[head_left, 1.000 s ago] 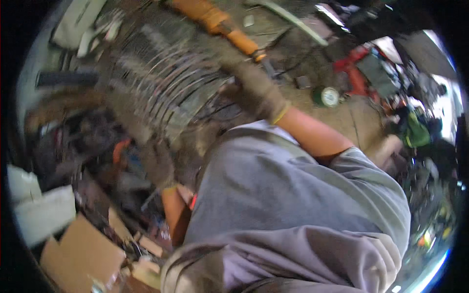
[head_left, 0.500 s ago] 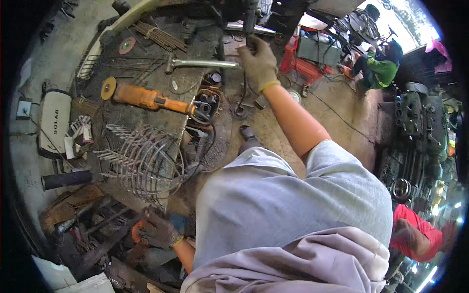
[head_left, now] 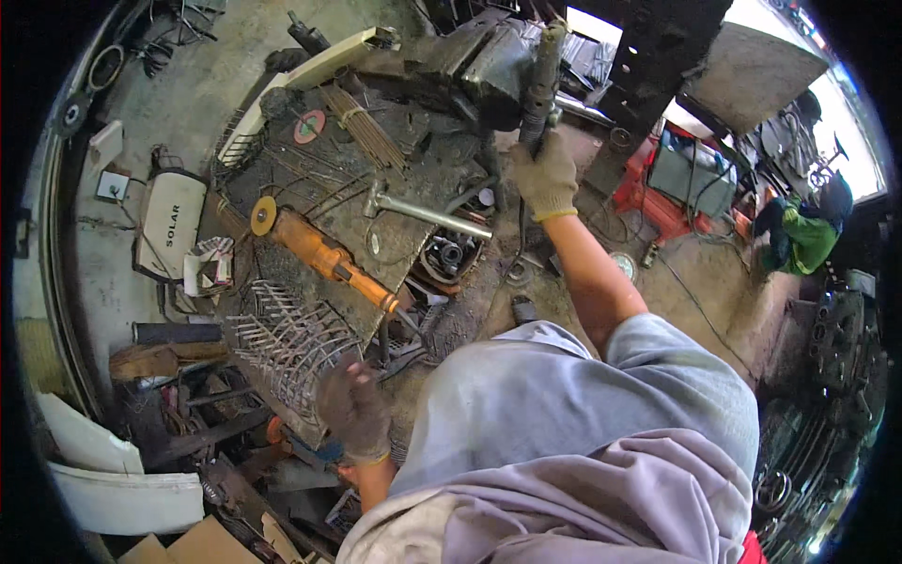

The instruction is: The person uses an angle grinder to smooth the edges of a metal cage, then uses a welding gun to fuse metal rods together on the cage while it is positioned on a workbench.

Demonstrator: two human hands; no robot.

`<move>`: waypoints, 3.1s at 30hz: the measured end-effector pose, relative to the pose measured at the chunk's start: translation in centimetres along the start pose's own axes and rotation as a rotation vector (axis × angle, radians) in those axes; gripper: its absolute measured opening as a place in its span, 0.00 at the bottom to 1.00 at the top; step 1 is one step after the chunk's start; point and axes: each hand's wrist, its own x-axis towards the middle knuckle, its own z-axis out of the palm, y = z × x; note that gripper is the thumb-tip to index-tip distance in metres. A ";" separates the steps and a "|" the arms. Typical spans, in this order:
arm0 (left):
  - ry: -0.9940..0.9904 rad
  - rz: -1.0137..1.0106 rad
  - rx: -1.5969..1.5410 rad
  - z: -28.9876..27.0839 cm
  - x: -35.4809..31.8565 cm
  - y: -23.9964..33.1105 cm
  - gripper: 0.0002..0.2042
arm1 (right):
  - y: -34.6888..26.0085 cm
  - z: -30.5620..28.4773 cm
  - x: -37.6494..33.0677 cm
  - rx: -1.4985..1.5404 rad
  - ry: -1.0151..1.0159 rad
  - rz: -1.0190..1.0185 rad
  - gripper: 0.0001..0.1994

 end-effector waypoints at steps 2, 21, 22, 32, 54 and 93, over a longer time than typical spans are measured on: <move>-0.121 -0.043 -0.048 3.2 2.1 1.9 0.11 | -0.3 -0.4 1.1 0.005 -0.020 -0.098 0.20; -0.817 -0.168 -0.408 21.5 11.1 14.1 0.17 | -1.6 -15.0 -7.6 0.151 -0.502 -0.202 0.26; -0.793 -0.158 -0.406 21.3 11.1 13.4 0.17 | -1.9 -16.5 -6.8 0.164 -0.551 -0.265 0.27; -1.073 0.259 -0.218 23.8 10.7 13.1 0.25 | 0.9 -14.0 -4.2 0.421 -0.582 0.218 0.49; -0.819 0.140 -0.093 15.0 12.1 9.6 0.19 | 18.9 -11.5 -4.5 -0.198 -0.677 0.308 0.40; -0.519 0.446 1.196 33.1 55.6 1.2 0.16 | 21.0 -11.2 -1.7 -0.023 -0.644 0.696 0.54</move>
